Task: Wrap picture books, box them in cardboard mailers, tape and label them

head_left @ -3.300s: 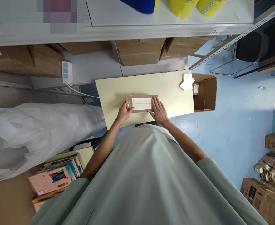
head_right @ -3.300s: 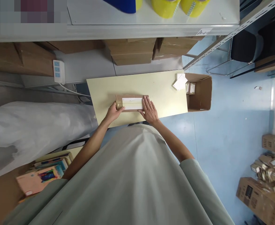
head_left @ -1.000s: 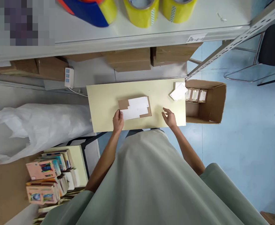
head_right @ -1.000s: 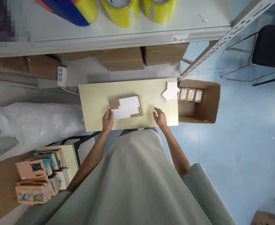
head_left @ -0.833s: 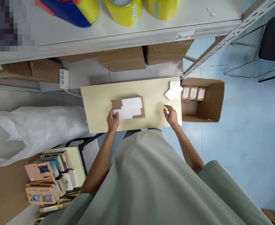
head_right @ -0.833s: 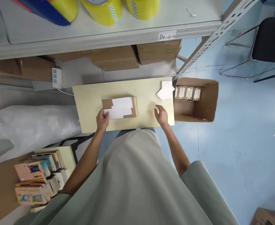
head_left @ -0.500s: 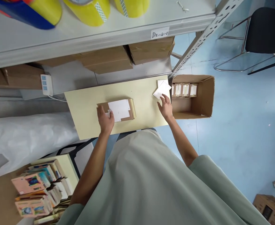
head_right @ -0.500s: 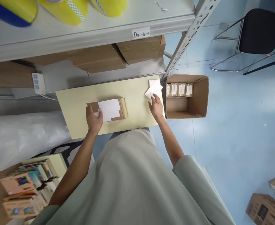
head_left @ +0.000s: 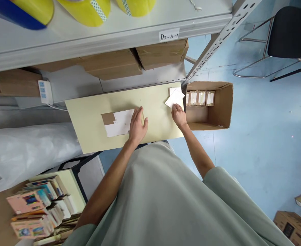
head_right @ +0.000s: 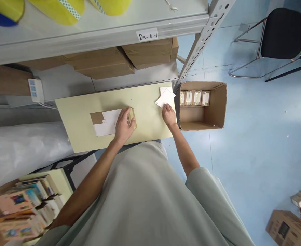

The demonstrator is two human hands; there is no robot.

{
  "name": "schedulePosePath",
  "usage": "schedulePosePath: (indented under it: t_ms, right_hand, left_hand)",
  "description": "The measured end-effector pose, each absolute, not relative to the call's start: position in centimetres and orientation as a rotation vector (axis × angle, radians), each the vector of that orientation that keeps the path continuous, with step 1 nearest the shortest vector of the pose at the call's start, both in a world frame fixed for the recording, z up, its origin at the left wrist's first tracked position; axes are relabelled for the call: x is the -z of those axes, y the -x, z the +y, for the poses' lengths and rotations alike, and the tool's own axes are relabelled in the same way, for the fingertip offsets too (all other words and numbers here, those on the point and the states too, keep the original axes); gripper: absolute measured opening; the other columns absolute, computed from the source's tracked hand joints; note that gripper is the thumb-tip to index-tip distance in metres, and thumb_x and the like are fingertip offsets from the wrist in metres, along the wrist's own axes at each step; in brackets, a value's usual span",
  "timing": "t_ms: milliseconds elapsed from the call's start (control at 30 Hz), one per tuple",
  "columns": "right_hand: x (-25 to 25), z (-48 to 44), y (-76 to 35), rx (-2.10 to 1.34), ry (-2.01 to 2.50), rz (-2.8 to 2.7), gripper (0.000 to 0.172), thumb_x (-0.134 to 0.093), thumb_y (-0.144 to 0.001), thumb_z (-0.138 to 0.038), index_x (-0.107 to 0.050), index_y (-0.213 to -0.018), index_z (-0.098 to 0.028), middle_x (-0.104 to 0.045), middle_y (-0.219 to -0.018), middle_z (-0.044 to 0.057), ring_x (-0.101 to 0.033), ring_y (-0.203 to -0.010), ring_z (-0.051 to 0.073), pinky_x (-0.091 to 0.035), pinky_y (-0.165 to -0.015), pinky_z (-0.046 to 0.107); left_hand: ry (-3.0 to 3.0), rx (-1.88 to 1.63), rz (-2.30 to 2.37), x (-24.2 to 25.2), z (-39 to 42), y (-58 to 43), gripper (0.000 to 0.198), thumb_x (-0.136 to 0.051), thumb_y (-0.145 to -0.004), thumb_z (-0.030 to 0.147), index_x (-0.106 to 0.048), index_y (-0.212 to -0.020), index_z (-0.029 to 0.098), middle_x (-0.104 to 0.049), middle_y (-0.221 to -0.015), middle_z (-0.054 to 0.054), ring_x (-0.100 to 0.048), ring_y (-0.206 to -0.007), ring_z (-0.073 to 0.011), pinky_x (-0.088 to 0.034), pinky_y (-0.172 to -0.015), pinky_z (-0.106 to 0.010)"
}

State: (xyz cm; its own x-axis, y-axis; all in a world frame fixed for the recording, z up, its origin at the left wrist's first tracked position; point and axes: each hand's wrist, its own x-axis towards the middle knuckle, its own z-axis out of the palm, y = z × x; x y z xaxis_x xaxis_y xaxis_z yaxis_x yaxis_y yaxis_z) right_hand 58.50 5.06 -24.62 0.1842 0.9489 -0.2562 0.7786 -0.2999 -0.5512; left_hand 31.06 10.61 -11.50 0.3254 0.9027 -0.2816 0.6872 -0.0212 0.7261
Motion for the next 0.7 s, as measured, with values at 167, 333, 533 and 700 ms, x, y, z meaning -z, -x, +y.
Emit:
schedulePosePath:
  t_ms: [167, 333, 533, 700]
  right_hand:
    - [24.2, 5.0, -58.6, -0.814, 2.177, -1.588, 0.046, -0.037, -0.12, -0.023, -0.078, -0.139, -0.017, -0.076, -0.151, 0.019, -0.074, -0.133, 0.033, -0.063, -0.115, 0.047]
    - [23.2, 5.3, -58.7, -0.86, 2.133, -1.453, 0.044, -0.041, -0.12, -0.03, -0.083, -0.128, -0.019, -0.078, -0.149, 0.017, -0.078, -0.128, 0.032, -0.063, -0.115, 0.045]
    - [22.5, 5.9, -59.4, -0.969, 2.04, -1.038, 0.028, -0.069, -0.108, -0.039, -0.088, -0.102, -0.019, -0.086, -0.126, 0.013, -0.084, -0.106, 0.028, -0.069, -0.104, 0.042]
    - [22.1, 6.1, -60.3, -0.991, 2.055, -0.965, 0.03, -0.079, -0.103, -0.049, -0.087, -0.094, -0.021, -0.088, -0.113, 0.01, -0.085, -0.099, 0.027, -0.069, -0.099, 0.04]
  left_hand:
    - [-1.747, -0.267, 1.336, 11.5, 10.4, -32.6, 0.058, -0.058, -0.109, 0.031, -0.061, -0.166, 0.022, -0.06, -0.174, -0.011, -0.041, -0.174, -0.0307, -0.029, -0.147, -0.052]
    - [-1.668, -0.232, 1.301, 12.1, 10.5, -34.1, 0.051, -0.062, -0.108, 0.029, -0.068, -0.158, 0.025, -0.065, -0.17, -0.009, -0.043, -0.172, -0.0319, -0.031, -0.146, -0.052]
    - [-1.676, -0.177, 1.282, 12.5, 10.8, -35.4, 0.048, -0.061, -0.108, 0.03, -0.071, -0.154, 0.022, -0.069, -0.166, -0.01, -0.056, -0.164, -0.0319, -0.038, -0.143, -0.05]
    - [-1.7, -0.098, 1.276, 12.3, 11.1, -36.1, 0.047, -0.06, -0.109, 0.032, -0.071, -0.154, 0.022, -0.071, -0.164, -0.01, -0.064, -0.156, -0.03, -0.047, -0.137, -0.047]
